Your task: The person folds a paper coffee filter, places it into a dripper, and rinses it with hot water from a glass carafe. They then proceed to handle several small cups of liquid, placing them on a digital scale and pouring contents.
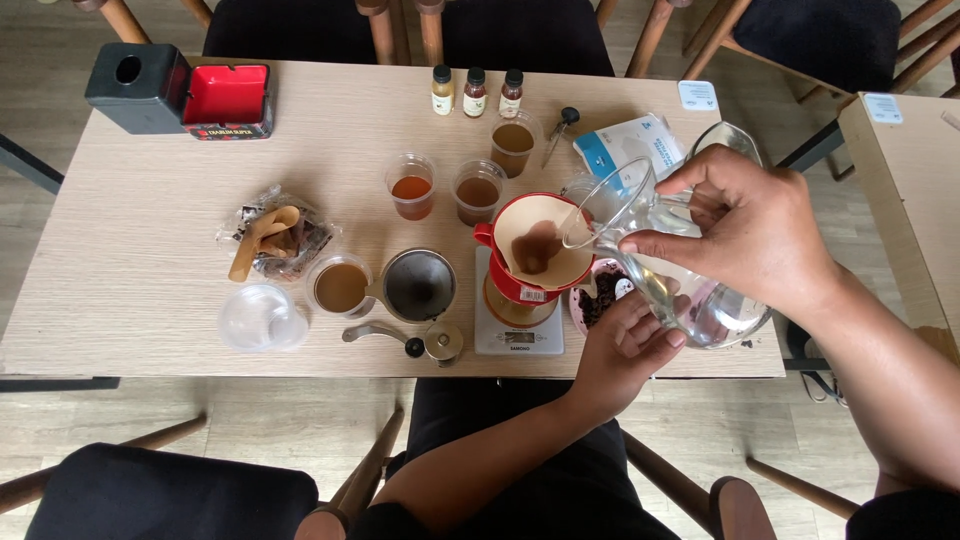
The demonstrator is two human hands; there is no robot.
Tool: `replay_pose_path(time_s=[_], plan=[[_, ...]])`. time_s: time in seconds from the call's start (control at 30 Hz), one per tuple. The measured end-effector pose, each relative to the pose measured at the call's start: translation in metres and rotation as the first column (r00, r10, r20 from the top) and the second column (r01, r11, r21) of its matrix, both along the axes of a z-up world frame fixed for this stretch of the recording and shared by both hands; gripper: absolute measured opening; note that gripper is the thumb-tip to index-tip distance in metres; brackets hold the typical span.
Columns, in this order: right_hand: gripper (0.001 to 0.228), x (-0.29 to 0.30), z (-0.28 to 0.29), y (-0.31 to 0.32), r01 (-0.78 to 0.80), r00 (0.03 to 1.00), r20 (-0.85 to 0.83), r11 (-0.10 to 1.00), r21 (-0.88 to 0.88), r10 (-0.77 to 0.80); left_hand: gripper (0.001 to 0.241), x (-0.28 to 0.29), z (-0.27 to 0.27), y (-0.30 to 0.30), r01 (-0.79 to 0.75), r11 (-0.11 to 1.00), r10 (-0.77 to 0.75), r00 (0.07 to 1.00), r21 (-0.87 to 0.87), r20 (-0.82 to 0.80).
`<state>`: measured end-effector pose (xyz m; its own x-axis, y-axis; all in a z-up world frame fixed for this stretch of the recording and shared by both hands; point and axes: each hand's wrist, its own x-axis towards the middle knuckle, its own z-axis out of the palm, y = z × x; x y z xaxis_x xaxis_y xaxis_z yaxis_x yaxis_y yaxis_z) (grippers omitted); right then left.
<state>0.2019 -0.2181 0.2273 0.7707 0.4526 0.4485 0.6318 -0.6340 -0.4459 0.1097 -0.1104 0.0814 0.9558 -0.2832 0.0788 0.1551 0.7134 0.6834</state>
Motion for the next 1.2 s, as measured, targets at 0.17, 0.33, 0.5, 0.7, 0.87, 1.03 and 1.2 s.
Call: replay_pose_path(time_s=[0.17,0.33,0.5,0.7,0.87,1.03,1.2], plan=[[0.051,-0.005,0.0,-0.002,0.016,1.0,-0.01,1.0,0.011,-0.016,0.055,-0.006,0.004,0.001,0.029,0.999,-0.03,0.999,-0.025,-0.042],[0.052,-0.01,0.002,-0.002,-0.002,1.0,0.002,1.0,0.002,0.002,0.057,-0.01,0.001,-0.003,0.009,1.0,-0.009,0.999,-0.006,-0.04],[0.052,-0.016,0.004,-0.002,-0.006,1.0,0.026,1.0,-0.017,0.007,0.055,-0.016,0.004,-0.003,0.014,1.0,-0.014,0.999,0.01,-0.046],[0.051,-0.021,0.006,-0.001,-0.006,1.0,0.023,1.0,-0.023,0.006,0.055,-0.023,0.009,-0.001,0.011,1.0,-0.012,0.999,-0.021,-0.04],[0.051,-0.027,0.013,0.006,-0.041,0.999,0.012,0.999,-0.027,0.041,0.054,-0.028,0.012,0.002,0.02,1.0,-0.021,0.999,-0.006,-0.049],[0.05,-0.029,0.014,0.009,-0.067,0.998,0.004,0.998,-0.011,0.067,0.054,-0.03,0.012,0.005,-0.005,1.0,0.005,1.0,-0.012,-0.025],[0.05,-0.027,0.016,0.016,-0.101,0.995,0.009,0.995,0.0,0.101,0.055,-0.031,0.014,0.009,-0.023,0.999,0.022,0.999,-0.029,-0.024]])
